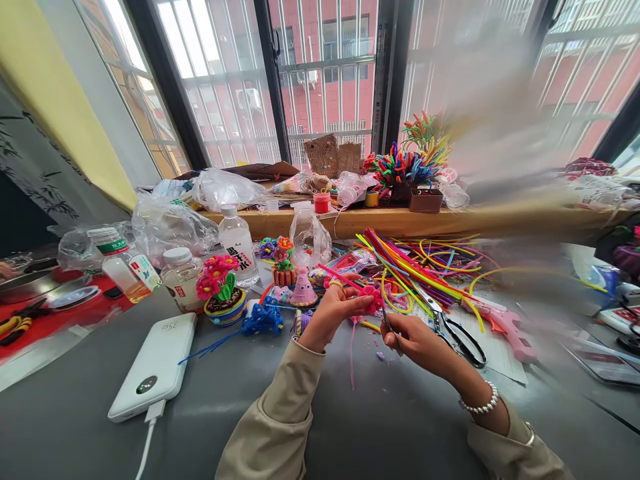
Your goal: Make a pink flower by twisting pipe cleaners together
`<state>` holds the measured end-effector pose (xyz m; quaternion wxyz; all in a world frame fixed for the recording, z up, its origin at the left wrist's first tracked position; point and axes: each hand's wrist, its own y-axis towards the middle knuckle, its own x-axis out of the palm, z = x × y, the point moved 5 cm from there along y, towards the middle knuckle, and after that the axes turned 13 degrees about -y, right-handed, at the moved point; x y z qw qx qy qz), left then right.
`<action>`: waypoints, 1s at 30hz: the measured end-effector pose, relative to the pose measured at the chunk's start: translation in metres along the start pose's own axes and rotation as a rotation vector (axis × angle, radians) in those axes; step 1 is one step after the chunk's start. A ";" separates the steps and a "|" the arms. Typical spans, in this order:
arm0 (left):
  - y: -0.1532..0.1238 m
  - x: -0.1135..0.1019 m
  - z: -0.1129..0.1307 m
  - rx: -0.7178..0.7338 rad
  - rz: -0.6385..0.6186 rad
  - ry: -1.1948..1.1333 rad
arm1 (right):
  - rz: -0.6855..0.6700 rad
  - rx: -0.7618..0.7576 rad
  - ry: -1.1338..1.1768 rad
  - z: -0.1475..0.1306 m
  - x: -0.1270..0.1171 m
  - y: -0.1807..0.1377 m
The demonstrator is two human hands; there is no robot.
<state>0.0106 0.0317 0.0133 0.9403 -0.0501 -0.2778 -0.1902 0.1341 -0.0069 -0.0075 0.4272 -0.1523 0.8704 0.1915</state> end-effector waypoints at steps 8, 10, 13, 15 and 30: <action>0.001 -0.002 0.000 0.007 -0.001 0.017 | 0.031 0.043 -0.050 0.001 -0.001 0.001; 0.001 -0.002 0.001 0.018 -0.003 0.008 | 0.028 0.048 -0.043 0.002 0.000 0.001; 0.001 -0.001 0.002 0.031 -0.006 -0.011 | 0.038 0.056 -0.049 0.004 0.000 0.001; 0.002 -0.002 0.002 0.031 -0.010 -0.019 | 0.045 0.061 -0.051 0.004 0.000 0.001; 0.003 -0.003 0.005 0.069 -0.031 -0.026 | 0.071 0.086 -0.027 0.007 -0.002 0.003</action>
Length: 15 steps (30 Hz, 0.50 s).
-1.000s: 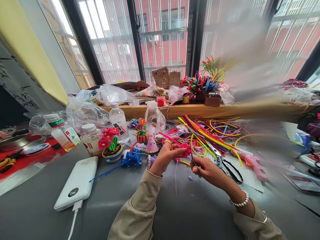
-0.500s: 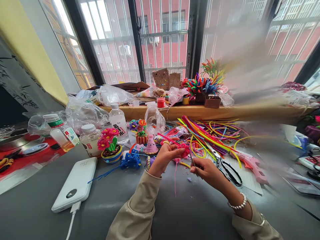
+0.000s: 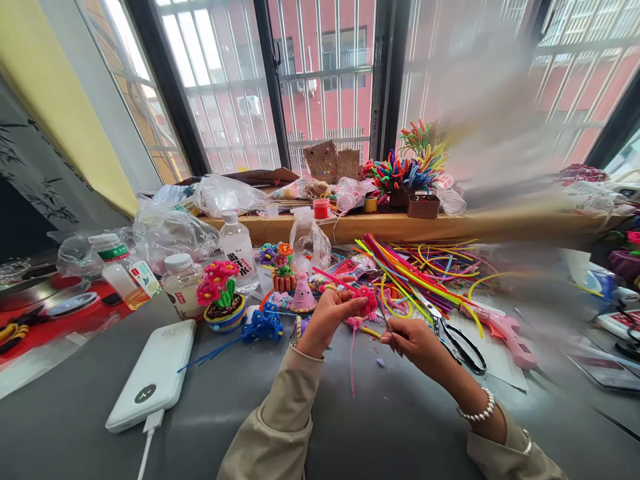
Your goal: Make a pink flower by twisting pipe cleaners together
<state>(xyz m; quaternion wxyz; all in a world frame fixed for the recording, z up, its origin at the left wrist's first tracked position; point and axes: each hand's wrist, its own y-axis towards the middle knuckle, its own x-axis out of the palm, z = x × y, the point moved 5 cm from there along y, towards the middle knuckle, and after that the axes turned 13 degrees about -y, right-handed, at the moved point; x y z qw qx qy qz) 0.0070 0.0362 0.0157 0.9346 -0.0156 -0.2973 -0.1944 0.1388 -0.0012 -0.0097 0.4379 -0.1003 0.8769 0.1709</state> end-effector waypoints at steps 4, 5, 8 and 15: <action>0.000 0.000 0.000 -0.006 -0.014 0.003 | 0.007 0.049 0.081 0.004 0.001 0.001; 0.000 0.000 0.000 -0.006 -0.016 0.014 | 0.008 0.068 0.108 0.006 0.002 0.001; 0.000 0.002 -0.002 -0.021 -0.017 0.029 | 0.007 0.096 0.160 0.012 0.003 0.001; -0.001 0.003 -0.005 -0.010 -0.044 0.090 | -0.009 -0.010 0.123 0.009 0.002 0.000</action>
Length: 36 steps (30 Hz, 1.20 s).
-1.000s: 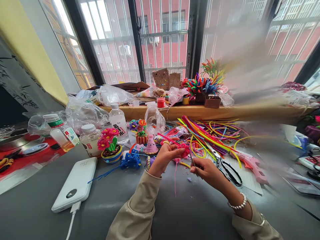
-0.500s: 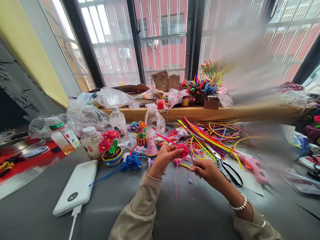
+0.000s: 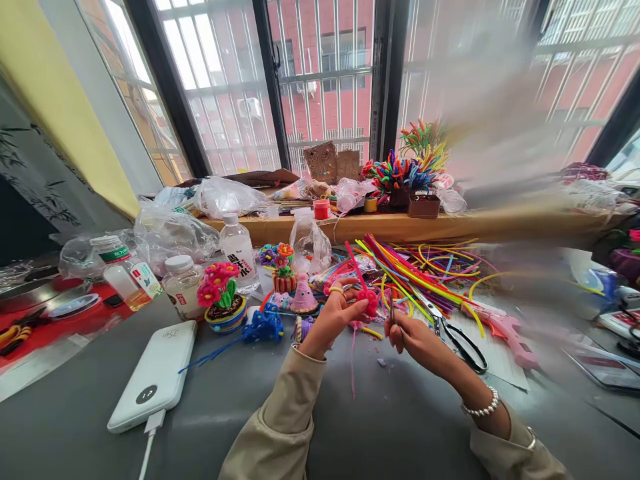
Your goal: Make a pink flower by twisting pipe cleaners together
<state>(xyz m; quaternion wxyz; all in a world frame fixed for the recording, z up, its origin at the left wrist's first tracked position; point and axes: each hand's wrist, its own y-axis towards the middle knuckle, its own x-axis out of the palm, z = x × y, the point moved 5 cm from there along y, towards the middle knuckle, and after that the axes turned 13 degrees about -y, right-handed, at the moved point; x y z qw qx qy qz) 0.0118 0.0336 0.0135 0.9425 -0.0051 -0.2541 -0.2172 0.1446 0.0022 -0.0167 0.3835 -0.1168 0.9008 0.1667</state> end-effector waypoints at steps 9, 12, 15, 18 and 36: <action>-0.001 0.002 0.000 -0.020 -0.034 0.014 | -0.128 -0.064 -0.003 -0.010 0.004 -0.003; -0.001 0.004 0.002 -0.027 -0.049 0.019 | -0.184 -0.074 0.027 -0.010 0.002 -0.005; -0.002 0.005 0.003 -0.026 -0.057 0.024 | -0.208 -0.084 0.032 -0.010 -0.002 -0.007; -0.002 0.005 0.003 -0.028 -0.057 0.027 | -0.232 -0.081 0.027 -0.009 -0.003 -0.008; -0.001 0.003 0.000 -0.059 -0.053 0.089 | -0.246 0.013 0.102 -0.009 -0.003 -0.009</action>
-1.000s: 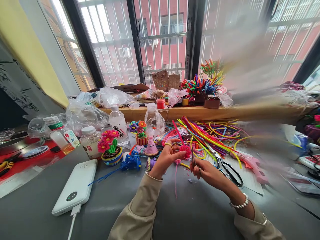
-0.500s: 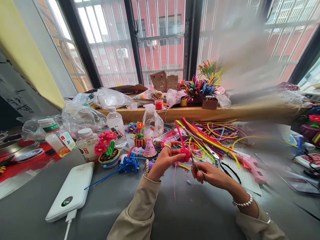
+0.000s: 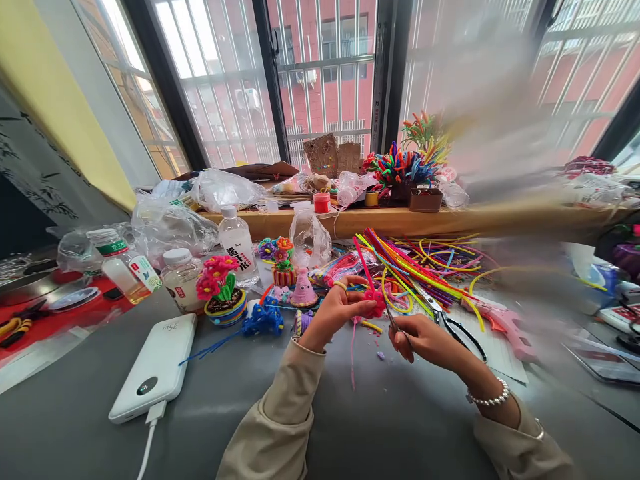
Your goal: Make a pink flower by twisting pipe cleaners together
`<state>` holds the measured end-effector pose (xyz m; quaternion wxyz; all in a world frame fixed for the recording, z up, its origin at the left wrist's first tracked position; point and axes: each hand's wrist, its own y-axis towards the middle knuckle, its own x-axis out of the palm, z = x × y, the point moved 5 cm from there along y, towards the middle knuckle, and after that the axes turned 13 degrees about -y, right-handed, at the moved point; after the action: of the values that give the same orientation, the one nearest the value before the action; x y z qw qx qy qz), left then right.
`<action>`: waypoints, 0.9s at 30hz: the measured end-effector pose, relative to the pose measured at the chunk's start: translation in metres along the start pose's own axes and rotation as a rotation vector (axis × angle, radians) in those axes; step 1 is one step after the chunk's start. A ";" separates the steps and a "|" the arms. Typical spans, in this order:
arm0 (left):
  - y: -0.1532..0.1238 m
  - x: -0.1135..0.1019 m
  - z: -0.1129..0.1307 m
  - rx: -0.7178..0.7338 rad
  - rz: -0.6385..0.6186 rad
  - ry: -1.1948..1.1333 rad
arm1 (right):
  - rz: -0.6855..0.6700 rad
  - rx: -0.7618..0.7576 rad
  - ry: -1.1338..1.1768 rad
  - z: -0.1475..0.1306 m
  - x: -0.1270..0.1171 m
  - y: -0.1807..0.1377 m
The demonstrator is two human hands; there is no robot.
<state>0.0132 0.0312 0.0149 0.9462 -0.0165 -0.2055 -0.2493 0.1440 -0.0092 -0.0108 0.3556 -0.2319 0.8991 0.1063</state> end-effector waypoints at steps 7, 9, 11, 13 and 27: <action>0.001 -0.002 0.000 0.013 0.001 -0.011 | 0.058 0.023 0.051 0.005 0.002 0.003; 0.002 -0.003 -0.001 0.018 0.009 -0.032 | 0.081 0.047 0.052 0.008 0.002 0.004; 0.002 -0.004 -0.001 0.027 0.018 -0.058 | 0.102 0.071 0.050 0.011 0.002 0.006; 0.002 -0.005 -0.001 0.044 0.031 -0.072 | 0.124 0.086 0.037 0.012 0.001 0.007; 0.000 -0.002 0.001 0.063 -0.023 -0.061 | 0.067 0.000 -0.086 0.004 0.003 0.004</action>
<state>0.0113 0.0321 0.0149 0.9366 0.0078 -0.2421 -0.2531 0.1422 -0.0050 -0.0157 0.3902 -0.1970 0.8902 0.1281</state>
